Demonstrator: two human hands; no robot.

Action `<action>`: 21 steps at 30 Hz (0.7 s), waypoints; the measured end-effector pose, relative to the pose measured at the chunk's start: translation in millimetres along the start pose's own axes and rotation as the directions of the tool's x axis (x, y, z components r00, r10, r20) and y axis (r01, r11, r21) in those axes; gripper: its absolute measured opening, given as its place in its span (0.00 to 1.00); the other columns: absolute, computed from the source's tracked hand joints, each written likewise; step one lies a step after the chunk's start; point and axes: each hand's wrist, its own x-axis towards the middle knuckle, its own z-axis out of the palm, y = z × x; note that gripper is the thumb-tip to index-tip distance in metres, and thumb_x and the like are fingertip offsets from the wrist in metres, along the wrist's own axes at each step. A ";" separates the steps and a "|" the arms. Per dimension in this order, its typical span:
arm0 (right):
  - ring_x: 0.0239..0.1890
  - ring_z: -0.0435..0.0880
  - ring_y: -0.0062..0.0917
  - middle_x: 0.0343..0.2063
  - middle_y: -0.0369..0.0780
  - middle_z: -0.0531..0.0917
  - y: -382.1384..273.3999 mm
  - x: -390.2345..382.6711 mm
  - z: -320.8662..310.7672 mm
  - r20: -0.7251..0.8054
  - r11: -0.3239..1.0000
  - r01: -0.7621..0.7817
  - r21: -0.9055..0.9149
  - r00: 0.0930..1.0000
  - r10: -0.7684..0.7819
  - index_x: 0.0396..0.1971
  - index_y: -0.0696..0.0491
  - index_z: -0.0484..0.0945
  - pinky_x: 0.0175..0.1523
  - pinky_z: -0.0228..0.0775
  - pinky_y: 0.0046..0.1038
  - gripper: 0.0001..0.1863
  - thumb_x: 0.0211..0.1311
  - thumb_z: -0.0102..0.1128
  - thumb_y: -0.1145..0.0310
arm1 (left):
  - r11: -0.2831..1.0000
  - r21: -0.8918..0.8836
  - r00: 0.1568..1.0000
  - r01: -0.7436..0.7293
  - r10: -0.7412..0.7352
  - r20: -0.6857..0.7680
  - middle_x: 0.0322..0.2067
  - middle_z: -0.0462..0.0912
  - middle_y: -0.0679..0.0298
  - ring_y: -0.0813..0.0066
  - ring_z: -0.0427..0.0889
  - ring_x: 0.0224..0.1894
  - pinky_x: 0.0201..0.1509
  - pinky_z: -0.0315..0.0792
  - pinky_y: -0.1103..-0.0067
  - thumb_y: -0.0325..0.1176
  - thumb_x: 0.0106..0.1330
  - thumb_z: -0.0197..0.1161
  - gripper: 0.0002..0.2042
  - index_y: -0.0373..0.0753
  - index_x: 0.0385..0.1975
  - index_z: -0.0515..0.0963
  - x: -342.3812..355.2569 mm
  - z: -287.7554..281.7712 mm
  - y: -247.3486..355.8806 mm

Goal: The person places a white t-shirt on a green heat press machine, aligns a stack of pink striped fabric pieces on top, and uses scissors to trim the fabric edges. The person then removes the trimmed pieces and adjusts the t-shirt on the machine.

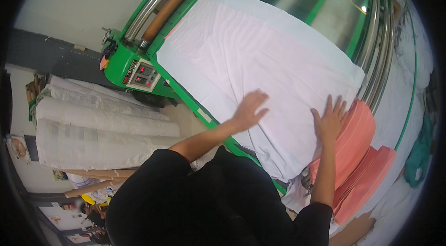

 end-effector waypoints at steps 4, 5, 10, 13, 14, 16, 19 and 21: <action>0.81 0.47 0.49 0.80 0.50 0.52 35.7 13.9 19.3 0.010 0.989 0.060 0.136 0.998 -0.062 0.78 0.45 0.59 0.81 0.36 0.52 0.44 0.67 0.61 0.43 | 0.869 0.457 0.950 0.188 -0.279 0.139 0.78 0.53 0.46 0.41 0.49 0.80 0.80 0.47 0.48 0.56 0.76 0.53 0.38 0.41 0.79 0.54 -14.4 -40.0 -77.2; 0.81 0.47 0.49 0.80 0.51 0.51 48.5 19.0 29.6 -0.036 0.984 0.108 0.144 0.994 -0.104 0.78 0.45 0.59 0.81 0.36 0.52 0.44 0.67 0.61 0.43 | 0.865 0.475 0.943 0.163 -0.278 0.184 0.78 0.51 0.45 0.41 0.47 0.80 0.80 0.47 0.48 0.58 0.76 0.52 0.39 0.42 0.80 0.52 -21.3 -50.0 -90.9; 0.81 0.46 0.49 0.79 0.52 0.51 83.8 26.8 46.0 -0.060 0.971 0.095 0.219 0.995 -0.084 0.79 0.45 0.58 0.81 0.39 0.53 0.43 0.69 0.59 0.43 | 0.907 0.407 0.956 0.111 -0.210 0.205 0.78 0.48 0.40 0.39 0.48 0.80 0.80 0.46 0.48 0.59 0.76 0.52 0.40 0.42 0.80 0.50 -32.0 -69.1 -102.2; 0.81 0.47 0.50 0.79 0.52 0.52 78.2 23.3 46.8 -0.036 0.996 -0.088 -0.023 0.996 0.087 0.78 0.46 0.59 0.80 0.42 0.55 0.43 0.69 0.60 0.43 | 0.950 0.294 0.974 0.106 -0.159 0.163 0.78 0.49 0.41 0.39 0.50 0.79 0.80 0.47 0.49 0.60 0.76 0.51 0.40 0.43 0.80 0.52 -29.9 -84.8 -117.5; 0.80 0.49 0.52 0.79 0.53 0.53 56.2 19.1 45.7 -0.110 0.988 -0.155 0.014 0.982 0.155 0.78 0.47 0.60 0.79 0.44 0.56 0.43 0.69 0.61 0.44 | 0.951 0.284 0.973 0.124 -0.172 0.154 0.78 0.50 0.41 0.40 0.49 0.79 0.80 0.47 0.49 0.60 0.76 0.50 0.39 0.44 0.80 0.52 -31.6 -92.7 -128.1; 0.80 0.50 0.52 0.79 0.52 0.53 9.0 4.3 47.1 -0.209 0.998 -0.062 -0.025 0.976 0.055 0.78 0.46 0.60 0.79 0.45 0.56 0.43 0.69 0.61 0.43 | 0.949 0.279 0.975 0.148 -0.187 0.118 0.77 0.52 0.42 0.41 0.51 0.79 0.80 0.48 0.49 0.60 0.76 0.51 0.39 0.44 0.79 0.54 -33.4 -110.6 -161.0; 0.80 0.52 0.52 0.78 0.52 0.55 -68.6 -23.9 45.2 -0.122 0.999 -0.042 -0.006 0.992 0.041 0.77 0.48 0.60 0.79 0.45 0.55 0.43 0.69 0.60 0.42 | 0.927 0.342 0.981 0.152 -0.183 0.061 0.75 0.57 0.43 0.40 0.55 0.77 0.78 0.50 0.47 0.59 0.75 0.53 0.38 0.42 0.78 0.57 -43.4 -150.9 -233.6; 0.79 0.53 0.52 0.78 0.53 0.56 -71.5 -46.5 56.1 -0.043 0.996 -0.091 -0.001 0.995 0.091 0.77 0.48 0.61 0.79 0.46 0.54 0.42 0.70 0.60 0.42 | 0.905 0.414 0.989 0.102 -0.137 0.054 0.75 0.59 0.45 0.42 0.55 0.77 0.78 0.50 0.47 0.59 0.75 0.54 0.38 0.42 0.77 0.58 -49.8 -179.4 -277.5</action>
